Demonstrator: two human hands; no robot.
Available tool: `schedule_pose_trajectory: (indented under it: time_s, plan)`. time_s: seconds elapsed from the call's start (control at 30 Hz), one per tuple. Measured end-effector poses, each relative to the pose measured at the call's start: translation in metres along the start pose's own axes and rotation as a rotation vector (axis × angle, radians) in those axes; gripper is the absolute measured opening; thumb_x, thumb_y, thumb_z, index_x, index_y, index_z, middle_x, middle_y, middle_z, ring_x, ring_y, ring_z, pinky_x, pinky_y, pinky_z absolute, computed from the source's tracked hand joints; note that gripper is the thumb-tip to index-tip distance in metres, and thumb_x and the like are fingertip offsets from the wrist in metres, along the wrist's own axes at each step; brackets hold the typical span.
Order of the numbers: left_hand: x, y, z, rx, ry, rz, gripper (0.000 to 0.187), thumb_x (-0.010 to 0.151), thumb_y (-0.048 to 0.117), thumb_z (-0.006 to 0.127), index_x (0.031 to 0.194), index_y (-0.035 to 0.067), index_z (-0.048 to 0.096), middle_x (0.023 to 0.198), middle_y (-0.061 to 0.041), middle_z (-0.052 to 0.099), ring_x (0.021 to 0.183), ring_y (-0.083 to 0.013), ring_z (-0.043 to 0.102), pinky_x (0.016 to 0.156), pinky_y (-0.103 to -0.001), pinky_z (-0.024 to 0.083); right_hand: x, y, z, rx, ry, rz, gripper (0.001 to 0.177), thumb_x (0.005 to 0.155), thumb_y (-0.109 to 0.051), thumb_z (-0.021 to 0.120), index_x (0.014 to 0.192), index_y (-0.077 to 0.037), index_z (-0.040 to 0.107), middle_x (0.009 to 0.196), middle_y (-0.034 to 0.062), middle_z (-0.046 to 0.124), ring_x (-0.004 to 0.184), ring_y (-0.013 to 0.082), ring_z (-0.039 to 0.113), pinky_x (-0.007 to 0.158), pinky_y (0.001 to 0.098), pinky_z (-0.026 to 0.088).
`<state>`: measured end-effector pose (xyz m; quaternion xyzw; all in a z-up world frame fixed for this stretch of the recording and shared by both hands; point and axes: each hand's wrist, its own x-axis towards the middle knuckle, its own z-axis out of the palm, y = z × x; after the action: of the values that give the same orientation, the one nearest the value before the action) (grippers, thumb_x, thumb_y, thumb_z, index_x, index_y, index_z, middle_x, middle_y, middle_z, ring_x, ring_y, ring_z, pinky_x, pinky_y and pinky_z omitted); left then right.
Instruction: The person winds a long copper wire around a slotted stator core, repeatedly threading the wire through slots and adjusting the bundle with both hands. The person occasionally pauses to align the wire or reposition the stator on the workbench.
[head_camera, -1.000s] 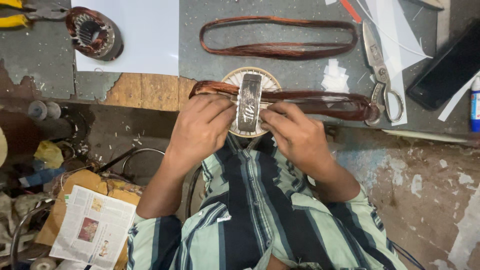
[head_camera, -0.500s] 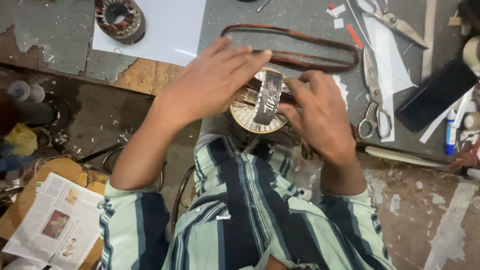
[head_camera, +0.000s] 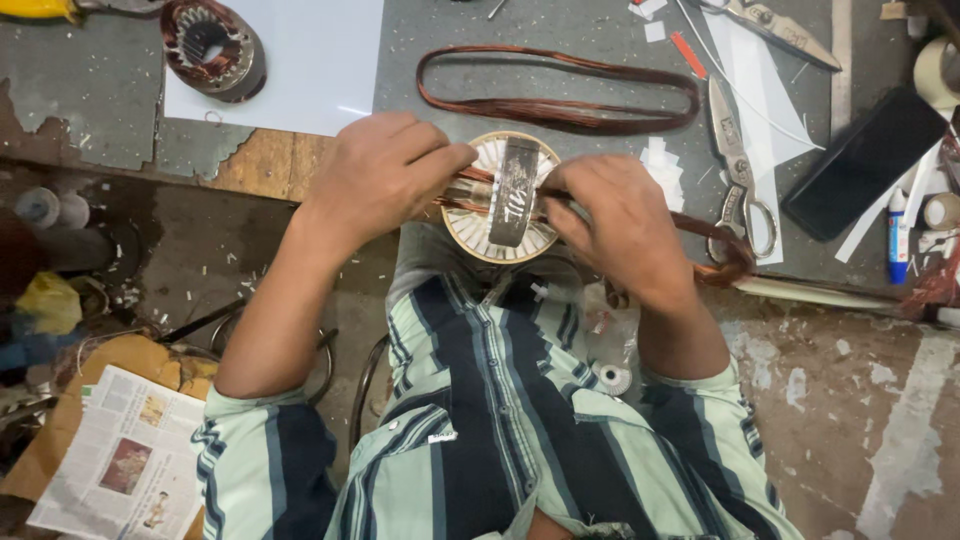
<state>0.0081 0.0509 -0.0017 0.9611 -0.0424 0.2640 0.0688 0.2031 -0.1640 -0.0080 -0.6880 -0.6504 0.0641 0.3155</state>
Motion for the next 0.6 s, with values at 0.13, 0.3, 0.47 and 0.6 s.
schedule_pose_trajectory:
  time_s: [0.13,0.3,0.47,0.6]
  plan:
    - [-0.007,-0.002,0.001,0.103,0.011,0.042,0.031,0.087,0.012,0.078,0.118,0.01,0.076,0.093,0.0,0.063,0.078,-0.0189,0.06,0.067,-0.032,0.05,-0.001,0.0,0.0,0.042,0.037,-0.033,0.023,0.095,-0.013,0.077,0.113,-0.005,0.065,0.102,0.0107,0.069,0.093,0.0325,0.068,0.081,0.0428,0.053]
    - [-0.017,-0.01,0.01,0.128,0.175,0.157,0.039,0.081,0.01,0.077,0.121,0.01,0.076,0.092,-0.003,0.063,0.076,-0.0192,0.062,0.062,-0.033,0.048,-0.01,0.009,-0.003,0.024,0.069,-0.099,0.025,0.09,-0.018,0.082,0.113,-0.011,0.076,0.079,0.0076,0.063,0.073,0.025,0.063,0.066,0.0385,0.05]
    - [-0.016,0.0,0.031,0.101,0.222,0.172,0.038,0.078,0.008,0.076,0.117,0.005,0.078,0.089,-0.004,0.065,0.073,-0.0187,0.063,0.062,-0.032,0.05,-0.019,0.02,-0.013,-0.125,0.135,-0.052,0.016,0.092,-0.019,0.083,0.108,-0.014,0.082,0.076,0.0036,0.062,0.067,0.0186,0.06,0.062,0.0345,0.049]
    - [-0.015,0.012,0.04,0.032,0.225,0.096,0.033,0.083,0.01,0.084,0.114,0.002,0.076,0.089,-0.004,0.065,0.072,-0.0195,0.062,0.061,-0.034,0.048,-0.021,0.02,-0.024,-0.142,0.119,-0.018,0.02,0.096,-0.025,0.08,0.111,-0.012,0.076,0.083,0.0046,0.063,0.076,0.0227,0.063,0.068,0.0365,0.051]
